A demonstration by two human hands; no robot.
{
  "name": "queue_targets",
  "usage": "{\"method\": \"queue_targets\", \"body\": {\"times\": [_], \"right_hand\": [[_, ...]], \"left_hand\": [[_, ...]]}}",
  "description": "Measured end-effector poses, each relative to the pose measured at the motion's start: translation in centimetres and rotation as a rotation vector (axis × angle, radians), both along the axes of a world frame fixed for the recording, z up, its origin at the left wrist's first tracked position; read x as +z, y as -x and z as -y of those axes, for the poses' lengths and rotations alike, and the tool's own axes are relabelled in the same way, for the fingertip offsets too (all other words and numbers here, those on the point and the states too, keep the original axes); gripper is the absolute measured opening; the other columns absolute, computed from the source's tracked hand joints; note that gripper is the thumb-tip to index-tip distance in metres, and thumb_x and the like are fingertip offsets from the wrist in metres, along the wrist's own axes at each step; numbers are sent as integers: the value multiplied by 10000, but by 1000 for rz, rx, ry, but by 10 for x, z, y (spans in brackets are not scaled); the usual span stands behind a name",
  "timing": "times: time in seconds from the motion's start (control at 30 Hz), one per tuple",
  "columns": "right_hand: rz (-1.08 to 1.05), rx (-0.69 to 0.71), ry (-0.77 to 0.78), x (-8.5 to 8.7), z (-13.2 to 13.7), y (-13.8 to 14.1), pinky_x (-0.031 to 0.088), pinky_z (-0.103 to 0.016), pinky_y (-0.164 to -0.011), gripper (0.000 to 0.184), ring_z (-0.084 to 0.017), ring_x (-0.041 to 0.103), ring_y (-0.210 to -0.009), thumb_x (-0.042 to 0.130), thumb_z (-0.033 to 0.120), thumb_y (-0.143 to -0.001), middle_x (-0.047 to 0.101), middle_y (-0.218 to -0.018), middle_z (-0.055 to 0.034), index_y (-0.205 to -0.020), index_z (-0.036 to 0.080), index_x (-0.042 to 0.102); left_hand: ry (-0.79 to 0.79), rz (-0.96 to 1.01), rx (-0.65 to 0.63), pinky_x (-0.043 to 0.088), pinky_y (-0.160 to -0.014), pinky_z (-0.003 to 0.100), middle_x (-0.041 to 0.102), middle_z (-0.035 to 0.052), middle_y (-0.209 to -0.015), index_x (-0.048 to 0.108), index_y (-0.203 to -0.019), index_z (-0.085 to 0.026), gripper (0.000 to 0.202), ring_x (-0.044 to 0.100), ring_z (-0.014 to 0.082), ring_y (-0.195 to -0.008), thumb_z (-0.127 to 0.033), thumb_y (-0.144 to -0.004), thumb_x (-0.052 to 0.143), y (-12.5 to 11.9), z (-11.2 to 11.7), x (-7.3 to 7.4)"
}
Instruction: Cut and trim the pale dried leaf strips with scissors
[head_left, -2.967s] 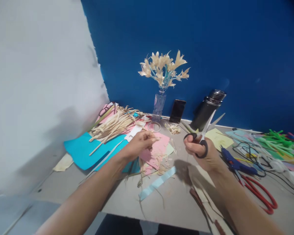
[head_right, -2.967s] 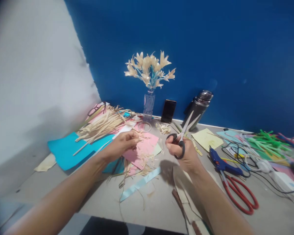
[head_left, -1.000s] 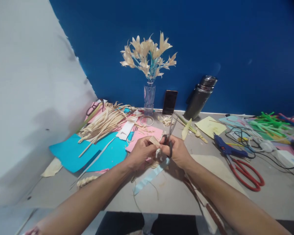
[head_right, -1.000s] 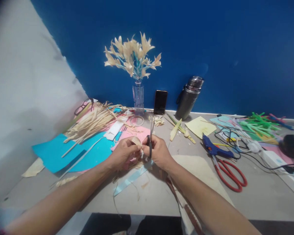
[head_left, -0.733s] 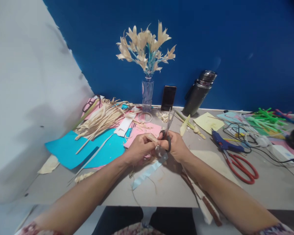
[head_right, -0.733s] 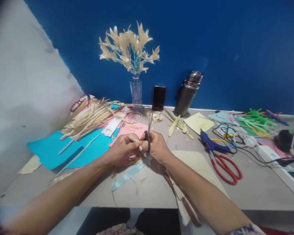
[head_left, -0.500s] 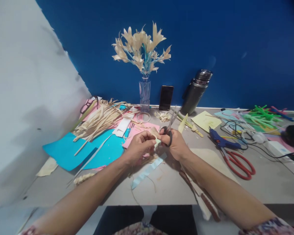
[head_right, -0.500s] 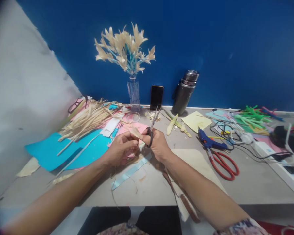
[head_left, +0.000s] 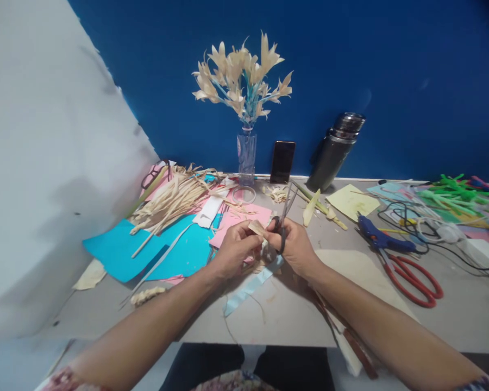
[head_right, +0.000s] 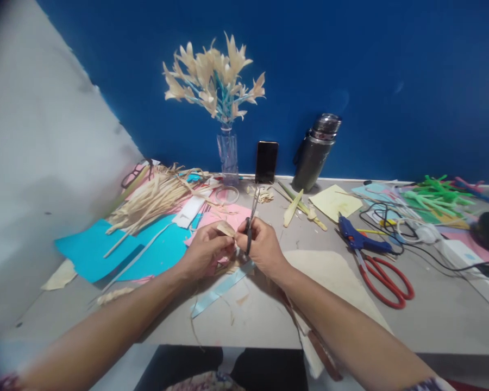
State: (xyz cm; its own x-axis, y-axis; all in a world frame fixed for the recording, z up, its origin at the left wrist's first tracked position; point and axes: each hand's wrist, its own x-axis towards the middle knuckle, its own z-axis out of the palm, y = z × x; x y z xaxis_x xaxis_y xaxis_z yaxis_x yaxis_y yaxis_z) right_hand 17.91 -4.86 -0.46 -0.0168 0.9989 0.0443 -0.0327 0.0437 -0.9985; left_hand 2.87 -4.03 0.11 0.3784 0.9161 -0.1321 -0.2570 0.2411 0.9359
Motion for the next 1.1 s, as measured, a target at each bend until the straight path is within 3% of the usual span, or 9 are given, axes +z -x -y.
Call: {"method": "queue_targets", "body": {"times": [0.2,0.43,0.67,0.73,0.87,0.93,1.0,1.1], "right_hand": [[39,53,-11,0,0,-2,432,-241,-560,214,-130,530,-607,739,201,-643,585,-691,30,-797,191,591],[-9,92,14,-5,0,-1,421,-228,-546,236,-117,509,-593,728,154,-598,577,-670,41,-787,183,588],[-165,97,17,25,13,-5,376,-222,-502,249,-105,468,-560,754,183,-570,556,-654,31,-764,180,598],[-247,162,19,33,10,-10,330,-222,-483,235,-91,425,-519,750,198,-570,513,-605,45,-745,180,593],[-336,175,77,30,-2,-16,289,-230,-482,213,-75,353,-475,735,234,-589,435,-536,69,-730,171,587],[-292,127,102,25,-5,-15,281,-230,-481,221,-79,361,-479,738,245,-601,445,-526,67,-747,166,592],[-212,86,125,20,-4,-12,274,-226,-478,236,-82,372,-485,749,261,-611,463,-527,62,-764,161,599],[-106,47,139,16,1,-6,291,-221,-484,260,-81,388,-501,773,280,-616,486,-547,60,-778,160,608]], "left_hand": [[26,-63,-1,240,-372,187,500,-35,-520,551,-672,-164,79,417,63,-391,-187,-676,627,0,-1,-3],[-59,-352,65,251,-352,187,516,-34,-464,547,-636,-166,54,409,72,-340,-191,-668,583,-4,6,10],[-115,-423,152,327,-409,217,495,-40,-443,503,-594,-183,51,476,114,-386,-181,-636,532,8,-11,-6],[-210,-483,140,336,-444,219,503,-36,-459,495,-558,-180,71,477,107,-425,-168,-623,522,17,-20,-10],[-326,-626,137,318,-475,223,491,-28,-483,482,-513,-174,176,461,102,-480,-201,-672,551,26,-29,-7],[-296,-554,157,348,-493,219,534,-28,-557,557,-626,-165,34,494,105,-515,-173,-655,575,26,-27,-2],[-204,-366,157,383,-504,218,579,-20,-652,599,-768,-166,108,515,99,-526,-174,-660,596,23,-22,4],[-35,-81,11,414,-484,230,591,8,-695,587,-783,-163,195,515,95,-504,-355,-768,618,17,-10,13]]}}
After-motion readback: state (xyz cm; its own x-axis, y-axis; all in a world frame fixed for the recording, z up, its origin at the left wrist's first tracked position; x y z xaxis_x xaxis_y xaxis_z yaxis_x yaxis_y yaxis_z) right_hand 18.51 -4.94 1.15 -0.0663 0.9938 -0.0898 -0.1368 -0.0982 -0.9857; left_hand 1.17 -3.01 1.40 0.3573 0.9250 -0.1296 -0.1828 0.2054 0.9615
